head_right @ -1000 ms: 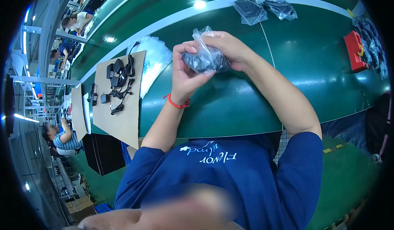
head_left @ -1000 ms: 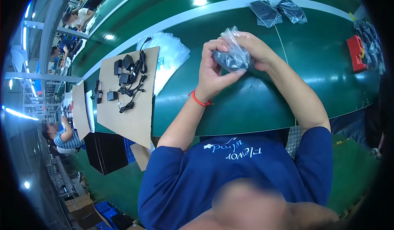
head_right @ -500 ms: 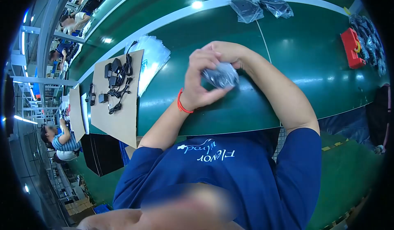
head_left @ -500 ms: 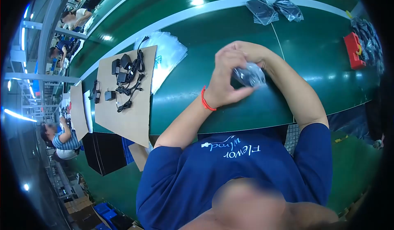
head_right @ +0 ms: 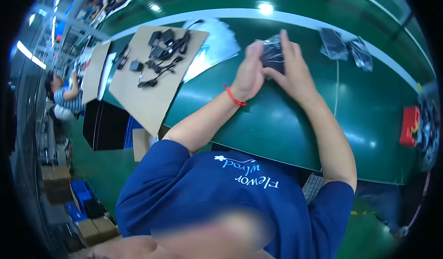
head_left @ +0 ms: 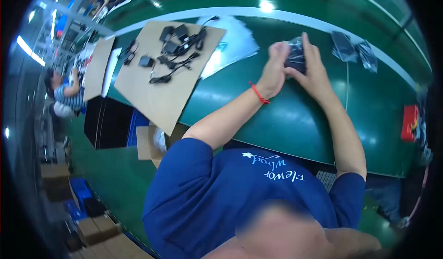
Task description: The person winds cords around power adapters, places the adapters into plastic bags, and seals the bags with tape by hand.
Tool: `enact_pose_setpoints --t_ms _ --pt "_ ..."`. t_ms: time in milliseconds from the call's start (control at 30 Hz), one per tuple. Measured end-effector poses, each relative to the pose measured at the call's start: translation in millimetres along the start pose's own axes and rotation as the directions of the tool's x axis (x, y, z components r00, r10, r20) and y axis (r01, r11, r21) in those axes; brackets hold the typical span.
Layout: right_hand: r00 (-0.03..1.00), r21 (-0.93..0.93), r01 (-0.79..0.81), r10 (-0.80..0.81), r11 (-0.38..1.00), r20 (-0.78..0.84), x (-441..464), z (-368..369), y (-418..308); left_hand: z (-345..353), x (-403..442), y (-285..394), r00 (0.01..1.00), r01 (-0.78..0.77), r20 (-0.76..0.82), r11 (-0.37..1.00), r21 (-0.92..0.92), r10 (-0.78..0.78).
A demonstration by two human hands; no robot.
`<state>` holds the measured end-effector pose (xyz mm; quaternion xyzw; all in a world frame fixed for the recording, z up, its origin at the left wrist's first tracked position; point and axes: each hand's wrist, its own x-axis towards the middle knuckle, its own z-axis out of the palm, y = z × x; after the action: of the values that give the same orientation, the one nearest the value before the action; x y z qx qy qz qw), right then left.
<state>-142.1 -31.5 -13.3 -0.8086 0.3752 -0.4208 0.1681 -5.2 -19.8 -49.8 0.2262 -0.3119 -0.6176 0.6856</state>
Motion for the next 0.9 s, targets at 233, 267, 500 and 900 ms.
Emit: enact_pose_setpoints --t_ms 233,267,500,900 --pt "0.979 -0.200 -0.077 0.112 0.977 0.173 22 -74 11 17 1 57 0.978 0.203 -0.058 0.846 0.494 -0.201" --pt "0.973 -0.243 -0.115 0.158 0.963 0.167 20 -88 19 8 7 70 0.997 0.078 -0.026 0.825 0.560 -0.076" --pt "0.730 -0.185 -0.636 0.662 0.749 0.171 -78 -207 140 -158 27 224 0.842 -0.042 0.008 0.051 0.998 0.540" --pt "0.764 -0.266 -0.589 0.633 0.763 0.122 -105 -265 213 -283 -31 312 0.381 0.896 -0.556 -0.146 0.419 0.739"
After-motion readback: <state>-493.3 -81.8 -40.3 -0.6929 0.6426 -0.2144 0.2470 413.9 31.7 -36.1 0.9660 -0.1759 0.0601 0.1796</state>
